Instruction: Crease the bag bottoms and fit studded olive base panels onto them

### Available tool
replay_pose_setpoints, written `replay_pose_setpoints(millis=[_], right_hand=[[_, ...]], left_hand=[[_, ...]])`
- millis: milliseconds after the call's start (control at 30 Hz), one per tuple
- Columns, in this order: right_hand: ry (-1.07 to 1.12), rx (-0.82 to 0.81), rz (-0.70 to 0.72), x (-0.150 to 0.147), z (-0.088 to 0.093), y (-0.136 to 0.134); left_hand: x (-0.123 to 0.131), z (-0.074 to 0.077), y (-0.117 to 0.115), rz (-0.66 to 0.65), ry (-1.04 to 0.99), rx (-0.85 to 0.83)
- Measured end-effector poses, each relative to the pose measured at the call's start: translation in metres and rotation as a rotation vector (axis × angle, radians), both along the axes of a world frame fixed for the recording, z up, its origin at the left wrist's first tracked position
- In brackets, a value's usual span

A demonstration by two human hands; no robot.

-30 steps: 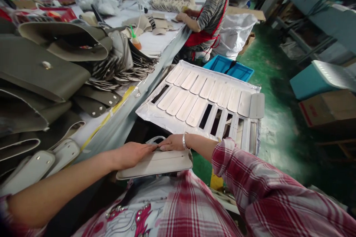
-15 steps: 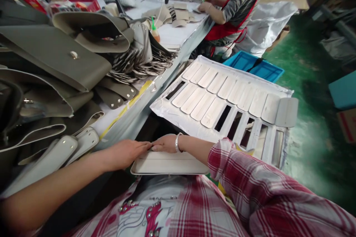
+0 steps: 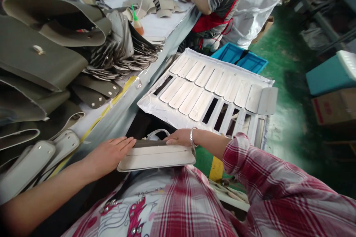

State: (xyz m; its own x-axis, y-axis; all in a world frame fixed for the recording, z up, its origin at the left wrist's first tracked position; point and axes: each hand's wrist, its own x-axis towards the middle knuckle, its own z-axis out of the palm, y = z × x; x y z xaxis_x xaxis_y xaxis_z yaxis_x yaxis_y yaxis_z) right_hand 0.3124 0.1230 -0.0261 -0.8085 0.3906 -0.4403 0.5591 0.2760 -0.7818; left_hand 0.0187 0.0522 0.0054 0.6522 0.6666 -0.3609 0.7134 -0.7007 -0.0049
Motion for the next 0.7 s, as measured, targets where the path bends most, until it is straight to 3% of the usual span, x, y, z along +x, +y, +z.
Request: replay_pose_setpoints(millis=[100,167,300,367,467,600,700], right_hand=[[-0.085,0.101,-0.058,0.015,0.007,-0.006],[-0.039,0.263,-0.143,0.021,0.015,-0.02],[0.165,0.707,-0.488,0.04,0.025,-0.081],[0.202,0.822,-0.605,0.047,0.02,-0.118],[0.217,0.932,-0.711,0.048,0.0,-0.156],[0.254,1.037,-0.828,0.042,-0.022,-0.165],[0.252,1.042,-0.804,0.042,-0.027,-0.161]], left_hand=[[0.004,0.003,0.0,0.013,-0.045,0.028],[0.015,0.005,-0.006,0.004,-0.171,0.056],[0.062,0.003,-0.033,-0.042,-0.543,-0.033],[0.089,-0.003,-0.046,-0.019,-0.66,-0.087],[0.118,-0.012,-0.054,0.03,-0.67,-0.053],[0.128,-0.019,-0.053,0.007,-0.593,0.013],[0.129,-0.02,-0.053,0.009,-0.591,0.028]])
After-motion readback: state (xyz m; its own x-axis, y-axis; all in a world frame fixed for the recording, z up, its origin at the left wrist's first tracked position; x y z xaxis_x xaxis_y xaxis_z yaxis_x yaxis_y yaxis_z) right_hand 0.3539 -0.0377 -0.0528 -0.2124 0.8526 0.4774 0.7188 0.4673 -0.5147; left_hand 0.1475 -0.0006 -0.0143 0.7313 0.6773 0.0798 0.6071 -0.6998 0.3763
